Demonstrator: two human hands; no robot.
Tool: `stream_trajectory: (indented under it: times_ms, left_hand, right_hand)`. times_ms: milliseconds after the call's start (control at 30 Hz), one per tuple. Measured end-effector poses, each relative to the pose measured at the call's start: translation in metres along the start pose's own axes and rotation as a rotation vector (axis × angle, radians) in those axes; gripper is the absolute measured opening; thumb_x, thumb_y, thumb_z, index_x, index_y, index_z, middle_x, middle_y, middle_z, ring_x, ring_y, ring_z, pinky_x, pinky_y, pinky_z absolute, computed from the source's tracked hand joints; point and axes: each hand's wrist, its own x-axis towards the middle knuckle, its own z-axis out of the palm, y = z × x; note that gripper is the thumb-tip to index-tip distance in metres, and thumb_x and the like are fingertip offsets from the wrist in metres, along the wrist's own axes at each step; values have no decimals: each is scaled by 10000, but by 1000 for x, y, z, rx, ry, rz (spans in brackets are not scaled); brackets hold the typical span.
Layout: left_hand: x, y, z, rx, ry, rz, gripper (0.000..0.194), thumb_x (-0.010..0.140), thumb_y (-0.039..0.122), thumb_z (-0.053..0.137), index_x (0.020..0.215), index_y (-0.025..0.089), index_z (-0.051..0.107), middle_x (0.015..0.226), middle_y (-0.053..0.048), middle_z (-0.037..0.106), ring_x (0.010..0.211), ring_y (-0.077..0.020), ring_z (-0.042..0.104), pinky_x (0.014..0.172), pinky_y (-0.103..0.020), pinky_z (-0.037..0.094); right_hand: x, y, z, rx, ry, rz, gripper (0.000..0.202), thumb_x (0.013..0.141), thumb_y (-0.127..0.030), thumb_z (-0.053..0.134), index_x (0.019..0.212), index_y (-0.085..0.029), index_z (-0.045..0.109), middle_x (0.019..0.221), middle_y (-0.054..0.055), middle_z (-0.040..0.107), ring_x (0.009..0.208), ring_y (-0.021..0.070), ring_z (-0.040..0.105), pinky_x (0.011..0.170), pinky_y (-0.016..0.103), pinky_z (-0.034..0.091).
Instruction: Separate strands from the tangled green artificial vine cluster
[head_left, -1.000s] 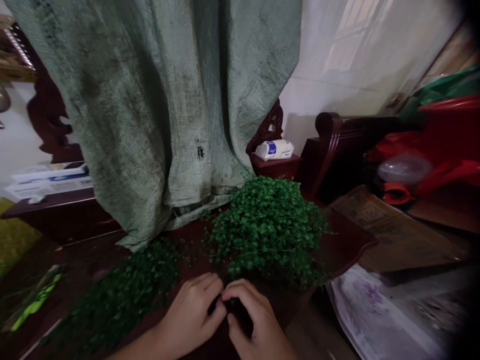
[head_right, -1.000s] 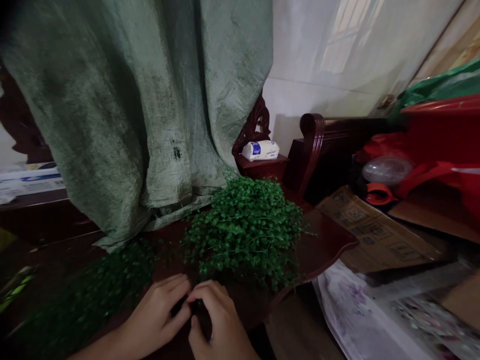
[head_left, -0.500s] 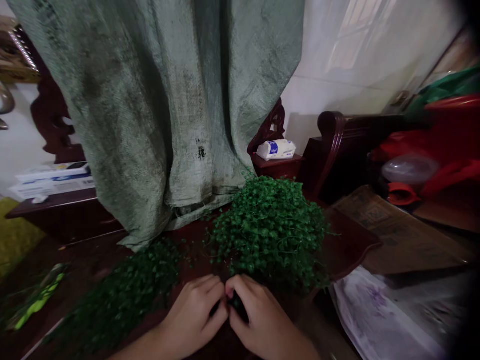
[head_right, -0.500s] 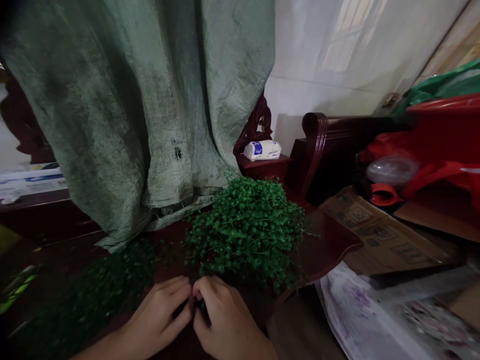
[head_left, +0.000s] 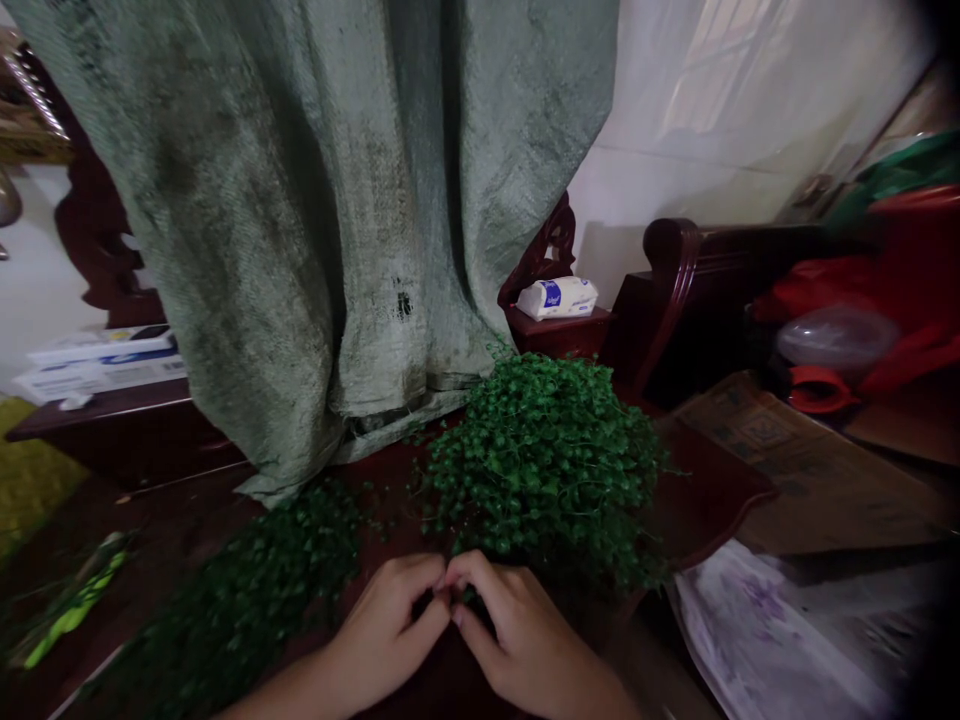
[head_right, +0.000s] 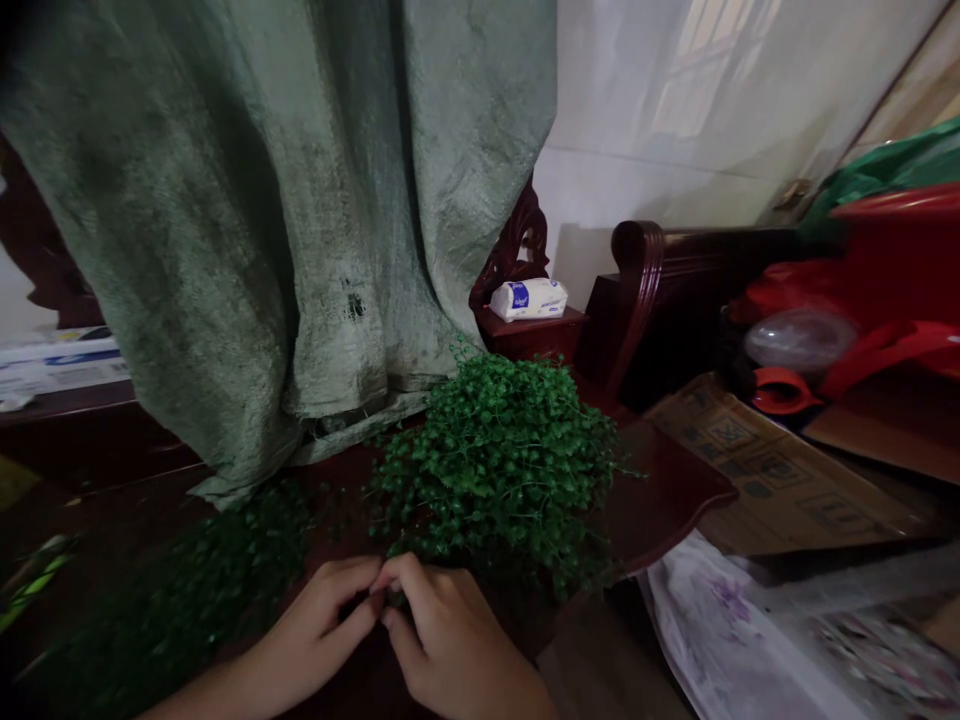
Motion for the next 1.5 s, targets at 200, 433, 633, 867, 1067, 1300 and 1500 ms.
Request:
stream_trajectory:
  times_ms: [200, 433, 633, 867, 1067, 1300, 1500]
  left_hand:
    - [-1, 2, 1, 39, -5, 50, 191, 890, 184, 429, 758, 192, 566, 697, -16, 615, 672, -184, 610, 637, -271, 453]
    - [-2, 9, -2, 50, 27, 149, 203, 868, 117, 424, 778, 194, 589, 708, -25, 656, 655, -171, 631, 624, -251, 489]
    - [-4, 9, -2, 77, 55, 208, 194, 867, 113, 438, 793, 207, 590, 691, -14, 636, 644, -168, 624, 629, -246, 491]
    - [-3, 5, 0, 57, 37, 227, 195, 854, 98, 427, 792, 206, 577, 676, 2, 611, 641, -158, 607, 609, -238, 443]
    - [-2, 4, -2, 40, 53, 168, 215, 870, 115, 420, 684, 209, 473, 619, 14, 541, 576, -140, 543, 550, -227, 398]
    - [-4, 7, -4, -15, 12, 133, 197, 950, 174, 408, 850, 207, 575, 801, -24, 637, 735, -161, 630, 662, -238, 466]
    - [1, 4, -5, 92, 127, -128, 201, 921, 206, 420, 769, 205, 552, 752, -25, 637, 708, -184, 638, 665, -271, 457]
  right_hand:
    - [-3, -2, 2, -87, -38, 6, 249, 922, -103, 478, 1109, -266, 464, 1039, 1, 669, 960, 203, 638, 832, 299, 418]
    - [-9, -3, 6, -185, -34, 47, 331, 884, -77, 494, 1146, -277, 469, 1008, 12, 659, 944, 228, 611, 808, 309, 410]
    - [-10, -6, 8, -214, 7, 45, 400, 837, -61, 525, 1160, -296, 506, 940, -2, 669, 872, 213, 620, 781, 297, 414]
    - [-9, -4, 9, -277, 43, -38, 520, 787, -45, 534, 1237, -306, 539, 849, -9, 683, 811, 201, 636, 750, 282, 417]
    - [-8, 9, 7, -127, 156, -51, 418, 933, -155, 477, 1323, -306, 486, 782, -37, 648, 694, 144, 609, 738, 259, 425]
    - [-5, 9, 5, 155, 176, 2, 460, 890, -133, 521, 1297, -318, 413, 887, -51, 588, 733, 116, 560, 717, 220, 437]
    - [-6, 4, 1, 225, 138, 57, 439, 836, -69, 548, 1186, -303, 425, 1016, -32, 599, 908, 138, 577, 864, 257, 438]
